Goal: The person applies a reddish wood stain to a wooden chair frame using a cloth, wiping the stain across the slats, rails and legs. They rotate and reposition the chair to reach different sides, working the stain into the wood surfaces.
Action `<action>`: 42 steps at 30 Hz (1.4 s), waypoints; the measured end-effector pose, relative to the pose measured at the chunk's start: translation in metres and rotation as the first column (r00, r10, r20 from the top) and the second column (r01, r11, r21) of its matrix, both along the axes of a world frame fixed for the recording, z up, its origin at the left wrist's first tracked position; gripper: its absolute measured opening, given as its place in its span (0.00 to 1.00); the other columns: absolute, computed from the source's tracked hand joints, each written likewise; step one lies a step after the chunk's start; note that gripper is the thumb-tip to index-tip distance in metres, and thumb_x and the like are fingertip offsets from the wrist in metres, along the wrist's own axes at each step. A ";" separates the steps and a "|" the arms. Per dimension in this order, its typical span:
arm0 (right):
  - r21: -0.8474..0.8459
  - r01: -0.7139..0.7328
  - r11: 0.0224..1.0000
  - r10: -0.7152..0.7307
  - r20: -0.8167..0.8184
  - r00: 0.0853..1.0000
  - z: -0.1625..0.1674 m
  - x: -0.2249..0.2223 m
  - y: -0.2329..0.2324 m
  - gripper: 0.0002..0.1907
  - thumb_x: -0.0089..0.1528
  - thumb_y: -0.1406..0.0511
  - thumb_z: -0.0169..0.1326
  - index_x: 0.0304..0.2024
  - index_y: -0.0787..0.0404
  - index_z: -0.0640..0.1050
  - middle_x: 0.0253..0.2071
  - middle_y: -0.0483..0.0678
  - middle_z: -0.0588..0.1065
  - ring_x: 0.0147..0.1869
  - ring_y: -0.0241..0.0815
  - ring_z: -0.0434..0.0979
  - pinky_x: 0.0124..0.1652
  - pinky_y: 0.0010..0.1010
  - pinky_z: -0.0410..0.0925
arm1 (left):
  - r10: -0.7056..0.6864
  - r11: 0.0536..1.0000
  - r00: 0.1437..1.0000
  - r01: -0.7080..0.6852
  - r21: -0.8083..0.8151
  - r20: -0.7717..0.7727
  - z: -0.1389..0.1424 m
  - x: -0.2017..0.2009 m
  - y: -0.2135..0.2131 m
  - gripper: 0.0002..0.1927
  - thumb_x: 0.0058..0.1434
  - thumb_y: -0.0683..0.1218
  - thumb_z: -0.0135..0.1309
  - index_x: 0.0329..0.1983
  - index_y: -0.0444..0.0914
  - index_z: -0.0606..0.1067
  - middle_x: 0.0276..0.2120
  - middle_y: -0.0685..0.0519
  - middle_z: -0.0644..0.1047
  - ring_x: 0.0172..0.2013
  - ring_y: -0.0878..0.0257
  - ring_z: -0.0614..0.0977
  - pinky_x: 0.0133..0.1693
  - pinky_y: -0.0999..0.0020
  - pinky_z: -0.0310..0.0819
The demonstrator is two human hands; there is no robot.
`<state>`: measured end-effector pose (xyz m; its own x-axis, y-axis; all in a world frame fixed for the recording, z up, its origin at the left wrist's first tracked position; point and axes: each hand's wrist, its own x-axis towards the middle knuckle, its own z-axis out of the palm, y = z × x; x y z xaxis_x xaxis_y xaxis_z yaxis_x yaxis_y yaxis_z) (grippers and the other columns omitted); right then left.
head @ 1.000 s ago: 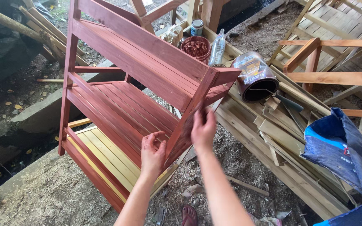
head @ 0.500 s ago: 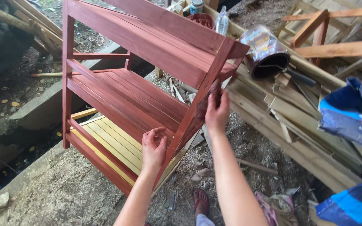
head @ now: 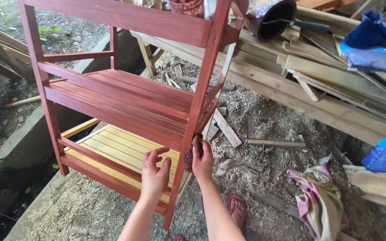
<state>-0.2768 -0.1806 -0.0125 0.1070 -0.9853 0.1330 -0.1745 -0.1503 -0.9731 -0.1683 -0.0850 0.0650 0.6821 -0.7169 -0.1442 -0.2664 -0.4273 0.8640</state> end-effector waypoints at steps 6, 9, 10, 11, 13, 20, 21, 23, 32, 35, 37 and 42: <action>-0.002 0.009 1.000 -0.009 0.066 0.998 0.032 0.003 -0.083 0.16 0.67 0.62 0.53 0.55 0.62 0.77 0.46 0.52 0.82 0.48 0.44 0.82 0.51 0.34 0.72 | -0.042 0.998 0.994 0.037 0.045 0.105 -0.006 -0.005 0.013 0.16 0.59 0.44 0.57 0.51 0.44 0.79 0.48 0.48 0.75 0.49 0.55 0.78 0.52 0.59 0.75; 0.073 -0.020 0.997 0.030 -0.141 0.989 0.028 0.004 -0.099 0.17 0.67 0.61 0.52 0.56 0.60 0.78 0.50 0.52 0.81 0.52 0.47 0.81 0.57 0.36 0.70 | 0.011 0.999 0.999 -0.013 0.029 0.047 -0.009 -0.006 0.004 0.15 0.58 0.44 0.57 0.50 0.44 0.79 0.49 0.49 0.73 0.51 0.56 0.77 0.48 0.59 0.76; 0.055 -0.012 0.998 0.019 -0.127 0.992 0.025 0.003 -0.097 0.18 0.67 0.61 0.53 0.56 0.62 0.77 0.51 0.54 0.80 0.54 0.48 0.80 0.58 0.37 0.69 | 0.021 1.000 1.000 -0.021 0.020 0.014 -0.009 -0.008 0.000 0.15 0.59 0.44 0.56 0.50 0.44 0.79 0.49 0.49 0.72 0.51 0.56 0.77 0.47 0.59 0.77; 0.041 -0.004 0.999 0.009 -0.114 0.993 0.019 0.001 -0.088 0.19 0.66 0.62 0.54 0.57 0.63 0.76 0.53 0.56 0.79 0.57 0.50 0.79 0.59 0.39 0.68 | 0.030 0.999 0.999 -0.030 0.014 -0.022 -0.010 -0.011 -0.004 0.15 0.59 0.43 0.56 0.50 0.43 0.79 0.50 0.49 0.72 0.52 0.57 0.76 0.46 0.59 0.77; 0.014 -0.015 1.000 0.016 -0.091 0.996 0.004 -0.004 -0.066 0.21 0.65 0.62 0.55 0.58 0.66 0.75 0.56 0.59 0.77 0.60 0.52 0.78 0.60 0.40 0.68 | 0.035 0.999 0.999 -0.035 0.001 -0.030 -0.012 -0.019 -0.015 0.15 0.59 0.43 0.57 0.50 0.43 0.79 0.49 0.49 0.72 0.51 0.57 0.77 0.46 0.59 0.77; -0.080 -0.065 0.995 0.066 0.014 0.998 0.017 -0.011 -0.081 0.21 0.67 0.62 0.55 0.59 0.67 0.74 0.57 0.60 0.76 0.61 0.54 0.76 0.59 0.40 0.67 | 0.030 0.996 0.999 -0.028 -0.087 0.013 -0.020 -0.033 -0.050 0.16 0.59 0.42 0.56 0.52 0.42 0.78 0.48 0.49 0.73 0.47 0.59 0.80 0.49 0.62 0.76; -0.062 -0.049 0.997 0.051 0.038 0.998 0.022 -0.007 -0.091 0.18 0.67 0.62 0.54 0.56 0.66 0.75 0.53 0.57 0.78 0.56 0.51 0.79 0.55 0.39 0.70 | 0.033 0.992 0.999 -0.034 -0.123 -0.010 -0.022 -0.032 -0.052 0.16 0.60 0.42 0.55 0.52 0.41 0.77 0.49 0.50 0.72 0.47 0.60 0.81 0.48 0.63 0.77; -0.043 -0.011 0.999 0.012 0.030 0.999 0.024 0.000 -0.101 0.15 0.68 0.62 0.52 0.53 0.63 0.75 0.46 0.53 0.79 0.49 0.48 0.81 0.51 0.38 0.72 | 0.034 0.994 0.998 -0.029 -0.108 0.047 -0.027 -0.028 -0.052 0.15 0.62 0.41 0.54 0.52 0.40 0.77 0.49 0.49 0.73 0.47 0.60 0.80 0.50 0.63 0.75; 0.033 0.025 0.999 -0.019 -0.162 0.987 -0.075 -0.013 0.066 0.14 0.65 0.66 0.53 0.52 0.65 0.74 0.46 0.59 0.77 0.49 0.57 0.78 0.48 0.45 0.70 | 0.083 0.996 0.992 -0.080 -0.036 0.091 -0.070 -0.026 -0.028 0.15 0.60 0.40 0.54 0.50 0.41 0.79 0.47 0.50 0.74 0.44 0.60 0.79 0.48 0.63 0.74; 0.245 -0.037 0.969 0.067 -0.116 0.991 -0.091 -0.021 0.077 0.17 0.63 0.65 0.54 0.54 0.63 0.75 0.48 0.58 0.79 0.51 0.55 0.80 0.50 0.41 0.71 | 0.085 0.996 0.993 -0.085 0.006 0.085 -0.076 -0.028 -0.009 0.15 0.59 0.40 0.54 0.50 0.42 0.79 0.47 0.51 0.74 0.43 0.60 0.79 0.47 0.63 0.74; 0.327 -0.060 0.943 0.086 -0.065 0.994 -0.094 -0.024 0.060 0.17 0.63 0.64 0.55 0.54 0.61 0.77 0.48 0.55 0.80 0.52 0.52 0.81 0.52 0.38 0.71 | 0.083 0.996 0.993 -0.085 0.019 0.080 -0.076 -0.028 -0.001 0.15 0.59 0.40 0.54 0.50 0.42 0.79 0.47 0.51 0.74 0.43 0.60 0.79 0.46 0.63 0.75; 0.085 -0.051 0.995 0.065 -0.171 0.983 -0.072 -0.028 0.014 0.12 0.61 0.64 0.58 0.45 0.64 0.80 0.41 0.55 0.81 0.43 0.52 0.81 0.44 0.40 0.73 | 0.085 0.996 0.994 -0.084 -0.018 0.068 -0.078 -0.030 0.006 0.14 0.60 0.40 0.55 0.50 0.40 0.78 0.47 0.49 0.72 0.43 0.60 0.77 0.47 0.63 0.74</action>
